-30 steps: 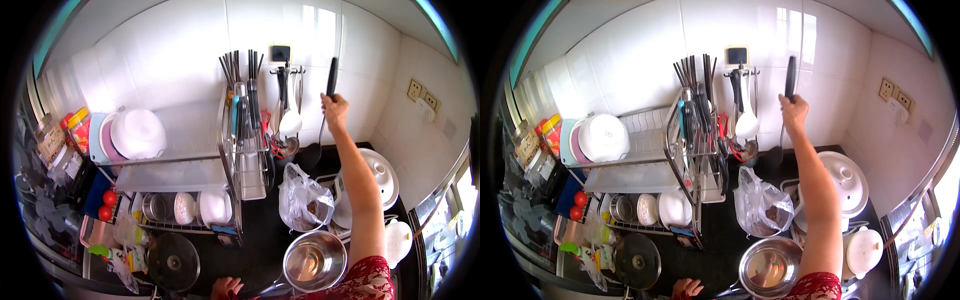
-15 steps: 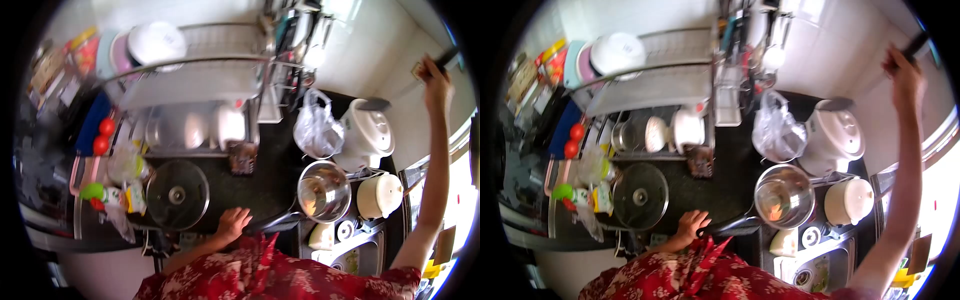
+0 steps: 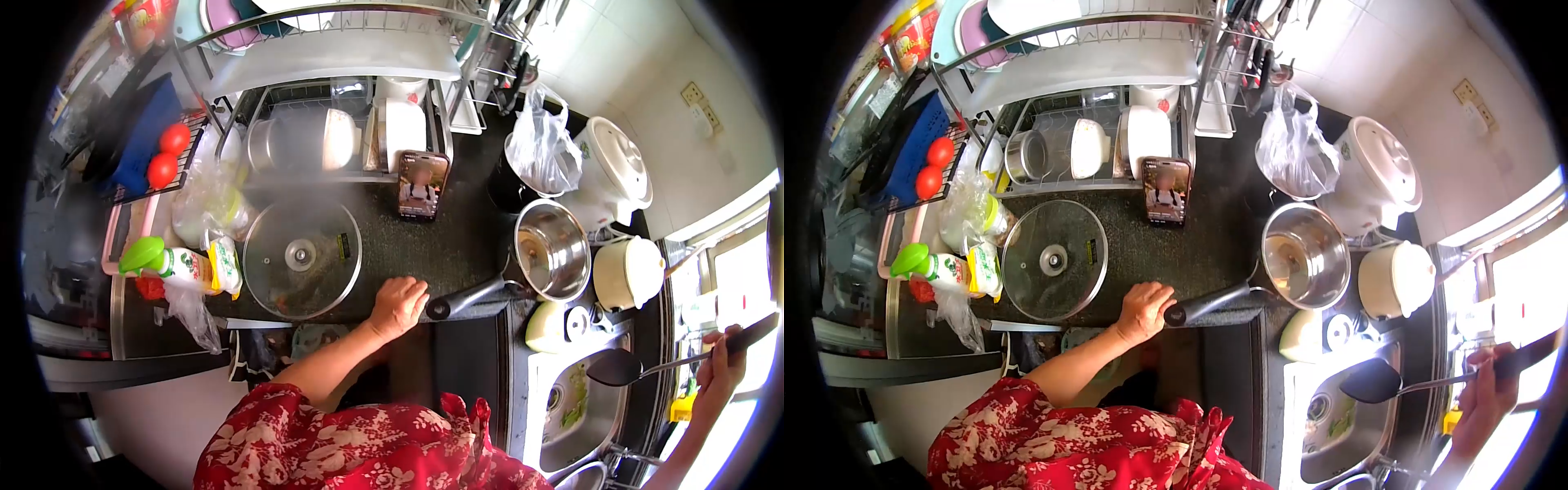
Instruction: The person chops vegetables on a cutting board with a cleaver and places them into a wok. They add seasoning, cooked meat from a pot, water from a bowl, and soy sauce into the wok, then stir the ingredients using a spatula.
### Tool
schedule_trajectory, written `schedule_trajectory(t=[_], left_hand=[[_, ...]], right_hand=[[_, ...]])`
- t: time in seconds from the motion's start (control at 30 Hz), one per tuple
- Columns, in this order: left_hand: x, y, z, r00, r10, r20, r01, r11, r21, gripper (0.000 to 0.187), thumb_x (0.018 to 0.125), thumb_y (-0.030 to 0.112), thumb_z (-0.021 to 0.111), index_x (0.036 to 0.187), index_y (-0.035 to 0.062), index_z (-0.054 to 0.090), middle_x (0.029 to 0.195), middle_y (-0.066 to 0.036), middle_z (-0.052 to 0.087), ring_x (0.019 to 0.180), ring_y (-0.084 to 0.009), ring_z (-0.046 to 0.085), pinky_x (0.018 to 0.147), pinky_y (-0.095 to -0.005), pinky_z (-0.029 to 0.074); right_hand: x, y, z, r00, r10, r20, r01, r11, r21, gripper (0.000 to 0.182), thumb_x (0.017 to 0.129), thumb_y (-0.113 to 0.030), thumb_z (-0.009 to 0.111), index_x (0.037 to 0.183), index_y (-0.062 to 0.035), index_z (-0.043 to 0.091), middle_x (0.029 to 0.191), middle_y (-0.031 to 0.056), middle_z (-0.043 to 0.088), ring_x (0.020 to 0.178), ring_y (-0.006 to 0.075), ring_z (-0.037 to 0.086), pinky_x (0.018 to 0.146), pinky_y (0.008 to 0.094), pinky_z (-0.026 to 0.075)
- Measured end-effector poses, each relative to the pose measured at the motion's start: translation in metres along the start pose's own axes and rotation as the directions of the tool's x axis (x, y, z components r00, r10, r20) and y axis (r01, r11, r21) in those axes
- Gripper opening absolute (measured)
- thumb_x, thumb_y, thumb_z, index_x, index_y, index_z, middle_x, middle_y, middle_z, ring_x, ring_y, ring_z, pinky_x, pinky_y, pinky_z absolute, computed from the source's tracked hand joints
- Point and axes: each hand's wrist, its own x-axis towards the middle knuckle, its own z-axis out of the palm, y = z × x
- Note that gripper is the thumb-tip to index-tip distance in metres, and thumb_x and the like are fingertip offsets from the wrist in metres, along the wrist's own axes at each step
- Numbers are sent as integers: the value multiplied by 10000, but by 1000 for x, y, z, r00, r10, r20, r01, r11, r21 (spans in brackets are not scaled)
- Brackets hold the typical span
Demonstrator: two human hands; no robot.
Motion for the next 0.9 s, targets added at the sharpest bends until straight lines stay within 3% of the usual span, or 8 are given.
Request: schedule_trajectory(t=[0.33,0.4,0.43,0.47,0.57,0.67,0.8,0.9], left_hand=[[-61,76,-33,997,52,-64,-62,986,-153,187,723,63,621,897,11,575,904,-134,590,850,-311,579,738,-380,468],[-101,120,-35,998,-22,55,40,940,-338,169,720,45,653,865,-15,590,860,-134,598,719,-261,609,612,-326,485],[-124,144,-38,973,-43,226,142,887,-440,168,742,65,653,878,-17,598,841,-121,609,686,-227,615,590,-311,484],[-145,170,-41,918,-42,395,259,819,-513,171,764,85,653,891,-20,606,822,-109,620,653,-192,620,568,-295,484],[-187,251,-49,424,190,885,761,456,-462,242,823,198,635,941,-13,620,795,-74,632,605,-132,618,550,-251,486],[-192,333,-73,37,528,848,866,407,-291,321,833,288,623,962,-6,620,805,-71,624,588,-115,615,494,-216,478],[-213,401,-89,-143,695,705,975,222,-21,402,843,374,618,1053,34,578,822,-67,604,618,-131,625,451,-223,485],[-242,421,-84,-103,769,631,991,21,135,345,866,358,594,1048,71,537,821,-64,598,648,-168,633,468,-254,491]], right_hand=[[-226,-4,-92,965,244,97,-251,746,617,509,757,-296,615,1130,29,499,989,189,540,825,250,598,621,272,524],[-275,-23,-103,964,-162,210,187,977,-106,244,888,-153,493,1057,-2,585,911,136,621,736,212,597,660,310,493],[-294,-26,-105,940,-54,338,-205,703,681,308,916,-207,438,1033,40,579,1069,238,560,891,295,582,749,388,477],[-317,-14,-121,884,-110,455,-286,642,711,350,856,-144,526,1147,50,512,1169,281,490,1059,332,522,887,419,425],[-390,3,-128,920,201,338,-357,784,507,378,654,-265,614,863,47,572,936,213,556,738,299,627,587,326,542],[-440,-1,-132,851,395,346,-524,677,516,382,568,-175,640,879,38,575,1040,222,537,801,316,635,632,359,545],[-495,-8,-125,899,321,296,-437,688,580,533,598,-99,691,1099,-6,536,1094,162,522,783,242,621,681,308,504],[-523,-21,-127,876,290,385,-464,724,511,792,674,-11,651,1366,16,267,1249,206,469,1184,302,451,1013,385,328]])
